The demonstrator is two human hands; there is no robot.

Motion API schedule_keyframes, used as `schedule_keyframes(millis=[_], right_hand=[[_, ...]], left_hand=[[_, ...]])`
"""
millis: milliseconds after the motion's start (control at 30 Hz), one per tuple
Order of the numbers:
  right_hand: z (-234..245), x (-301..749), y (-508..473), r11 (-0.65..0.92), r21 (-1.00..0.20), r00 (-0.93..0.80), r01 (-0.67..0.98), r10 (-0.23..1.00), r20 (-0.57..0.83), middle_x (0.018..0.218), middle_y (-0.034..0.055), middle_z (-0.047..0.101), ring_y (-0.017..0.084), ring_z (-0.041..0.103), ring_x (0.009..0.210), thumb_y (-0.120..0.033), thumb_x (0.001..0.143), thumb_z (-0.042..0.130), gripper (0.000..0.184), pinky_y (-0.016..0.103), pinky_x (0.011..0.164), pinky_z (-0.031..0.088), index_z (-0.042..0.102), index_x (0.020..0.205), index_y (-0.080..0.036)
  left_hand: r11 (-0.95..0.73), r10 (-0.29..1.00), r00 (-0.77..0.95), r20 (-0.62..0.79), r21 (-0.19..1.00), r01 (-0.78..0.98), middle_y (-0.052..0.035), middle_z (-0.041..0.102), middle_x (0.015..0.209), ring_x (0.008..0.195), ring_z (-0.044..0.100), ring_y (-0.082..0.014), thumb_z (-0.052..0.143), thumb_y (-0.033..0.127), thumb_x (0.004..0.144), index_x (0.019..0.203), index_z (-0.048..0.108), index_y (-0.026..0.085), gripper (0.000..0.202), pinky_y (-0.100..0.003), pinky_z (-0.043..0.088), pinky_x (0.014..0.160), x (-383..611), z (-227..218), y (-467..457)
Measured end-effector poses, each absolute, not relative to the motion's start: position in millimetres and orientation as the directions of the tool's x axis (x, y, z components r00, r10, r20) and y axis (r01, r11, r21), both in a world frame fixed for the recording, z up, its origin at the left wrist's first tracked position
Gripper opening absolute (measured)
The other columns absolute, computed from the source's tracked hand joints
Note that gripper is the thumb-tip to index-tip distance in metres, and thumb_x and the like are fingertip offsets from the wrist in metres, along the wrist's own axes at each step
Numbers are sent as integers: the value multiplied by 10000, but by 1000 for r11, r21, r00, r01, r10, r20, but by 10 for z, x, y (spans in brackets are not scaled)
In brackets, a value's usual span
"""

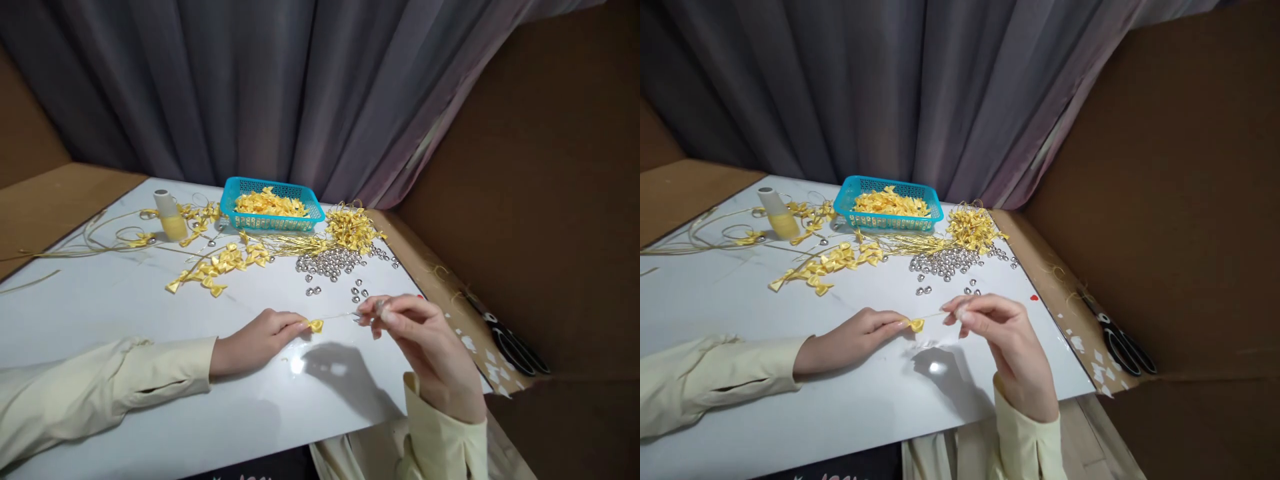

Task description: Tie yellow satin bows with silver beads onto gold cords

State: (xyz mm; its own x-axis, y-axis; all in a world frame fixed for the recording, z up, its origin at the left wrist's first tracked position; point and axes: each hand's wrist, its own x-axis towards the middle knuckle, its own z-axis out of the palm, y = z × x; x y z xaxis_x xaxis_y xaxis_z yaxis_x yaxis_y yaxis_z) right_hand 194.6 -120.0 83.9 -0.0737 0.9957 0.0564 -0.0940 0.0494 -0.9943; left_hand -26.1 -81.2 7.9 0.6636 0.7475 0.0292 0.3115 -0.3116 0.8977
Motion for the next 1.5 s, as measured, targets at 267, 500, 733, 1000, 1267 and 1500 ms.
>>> schedule_keyframes(millis=[267,500,733,1000,1267,1500], right_hand=[[767,1759,-1432,108,-986,-47,-130,992,115,758,35,699,230,620,883,-286,653,793,45,373,791,495,750,643,-294],[754,1548,-1531,-23,-958,-183,-285,983,31,786,32,746,196,684,635,-278,679,772,28,336,636,530,757,663,-294],[546,1438,-1309,-102,-973,-123,-208,989,-78,623,27,703,111,584,444,-279,705,749,90,266,547,487,758,696,-190],[424,1390,-1225,-110,-972,-85,-210,992,-94,544,-18,655,82,522,365,-320,715,742,184,226,451,430,713,837,-185],[394,1420,-1216,-78,-973,-64,-217,996,-65,631,-5,685,118,598,476,-313,723,733,190,268,570,490,616,791,-179],[328,1536,-1204,-117,-988,-182,-103,978,-97,644,8,683,151,632,682,-294,766,688,140,304,755,485,718,850,-187]], left_hand=[[-367,795,594,125,879,306,-64,688,953,872,614,-181,400,294,936,931,656,158,290,-292,443,793,-251,105,-812],[-313,841,520,149,918,244,-56,675,1022,928,599,-195,432,313,912,981,639,175,259,-327,443,846,-263,79,-820],[-2,837,547,24,999,-42,-39,650,813,811,576,-176,470,371,894,801,625,156,281,-281,436,733,-193,174,-875],[211,798,600,-58,959,-188,-41,649,791,762,591,-163,465,367,919,895,603,145,263,-279,406,698,-172,124,-895],[305,806,577,-129,926,-220,1,589,663,631,557,-117,511,415,889,761,537,147,299,-237,390,610,-173,140,-893],[271,831,546,-104,933,-235,2,553,666,594,503,-105,522,428,880,774,554,145,304,-221,384,540,-186,102,-849]])
